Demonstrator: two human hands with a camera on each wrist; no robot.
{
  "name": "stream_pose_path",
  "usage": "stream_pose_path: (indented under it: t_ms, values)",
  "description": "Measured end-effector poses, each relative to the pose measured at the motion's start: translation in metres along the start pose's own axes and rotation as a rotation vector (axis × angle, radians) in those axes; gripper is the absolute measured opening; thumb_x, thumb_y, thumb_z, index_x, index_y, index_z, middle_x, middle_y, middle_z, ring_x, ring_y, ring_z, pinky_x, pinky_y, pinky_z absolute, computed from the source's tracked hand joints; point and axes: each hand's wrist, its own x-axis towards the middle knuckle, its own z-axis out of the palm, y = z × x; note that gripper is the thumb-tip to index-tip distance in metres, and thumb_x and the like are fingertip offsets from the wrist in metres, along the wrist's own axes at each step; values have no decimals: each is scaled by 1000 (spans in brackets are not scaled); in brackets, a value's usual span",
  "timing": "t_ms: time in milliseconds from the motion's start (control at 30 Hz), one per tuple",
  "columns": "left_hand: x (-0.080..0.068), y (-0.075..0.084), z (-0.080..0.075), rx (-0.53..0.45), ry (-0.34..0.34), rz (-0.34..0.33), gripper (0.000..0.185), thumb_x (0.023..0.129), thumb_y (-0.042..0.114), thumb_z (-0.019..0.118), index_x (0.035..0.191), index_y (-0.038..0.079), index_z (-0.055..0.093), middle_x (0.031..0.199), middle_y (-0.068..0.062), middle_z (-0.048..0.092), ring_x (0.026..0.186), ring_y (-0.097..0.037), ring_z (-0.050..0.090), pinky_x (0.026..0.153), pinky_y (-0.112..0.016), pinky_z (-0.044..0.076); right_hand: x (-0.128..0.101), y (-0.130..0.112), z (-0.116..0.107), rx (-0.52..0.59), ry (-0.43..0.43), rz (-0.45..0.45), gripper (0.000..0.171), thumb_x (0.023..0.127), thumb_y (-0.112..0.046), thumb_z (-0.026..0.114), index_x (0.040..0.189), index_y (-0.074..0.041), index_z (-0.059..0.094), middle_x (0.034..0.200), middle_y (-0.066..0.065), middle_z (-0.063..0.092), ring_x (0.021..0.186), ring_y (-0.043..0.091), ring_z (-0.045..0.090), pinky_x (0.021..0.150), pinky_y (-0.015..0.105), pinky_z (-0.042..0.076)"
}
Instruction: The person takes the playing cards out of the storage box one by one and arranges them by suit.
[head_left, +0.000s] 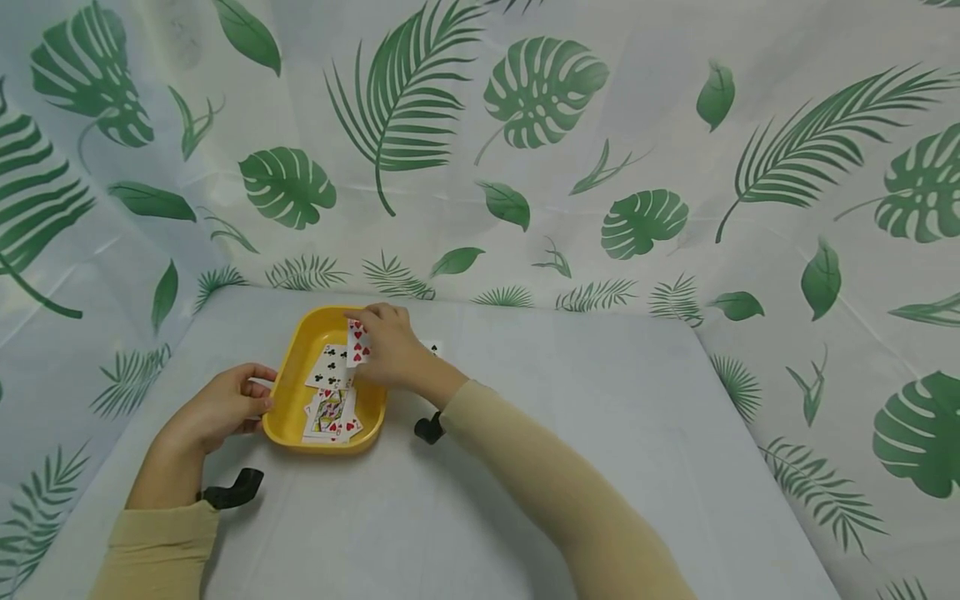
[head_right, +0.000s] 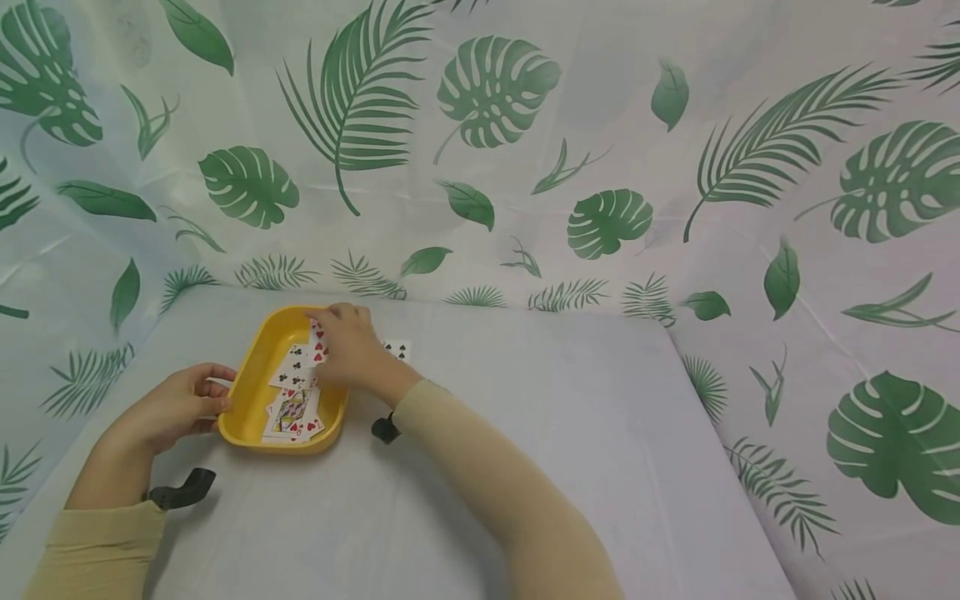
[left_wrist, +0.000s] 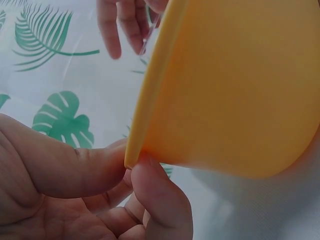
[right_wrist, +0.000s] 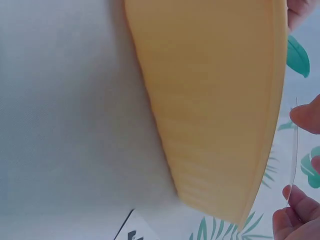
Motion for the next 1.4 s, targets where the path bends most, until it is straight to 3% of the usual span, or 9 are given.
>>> stream_pose_path:
  t_ms: [333, 733, 1000, 1400]
  values:
    - [-1, 2, 0, 6, 3, -5, 53, 105, 2, 59, 152, -8, 37, 110, -17, 58, 89, -25, 63, 77, -33, 62, -15, 23, -13, 145, 16, 29, 82, 88, -20, 86, 161, -27, 48, 168, 6, 40, 154, 30, 31, 121, 51, 48]
    - [-2, 3, 1, -4, 2, 3, 52, 105, 0, 59, 151, -9, 37, 107, -17, 59, 86, -24, 63, 74, -32, 62, -29, 65, -17, 168, 48, 62, 88, 83, -19, 88, 161, -27, 47, 166, 5, 43, 151, 31, 34, 120, 53, 48]
    - [-2, 3, 2, -2, 6, -7, 52, 105, 0, 59, 152, -9, 38, 109, -17, 59, 87, -25, 63, 74, -31, 62, -41, 93, -19, 156, 29, 90, 84, 87, -16, 85, 162, -25, 46, 166, 8, 42, 153, 35, 33, 123, 53, 44]
    - [-1, 2, 1, -7, 5, -11, 52, 105, 1, 59, 152, -8, 38, 108, -17, 60, 86, -25, 64, 74, -31, 62, -53, 125, -14, 172, 24, 130, 85, 86, -12, 88, 161, -20, 48, 163, 14, 44, 153, 39, 34, 122, 55, 43]
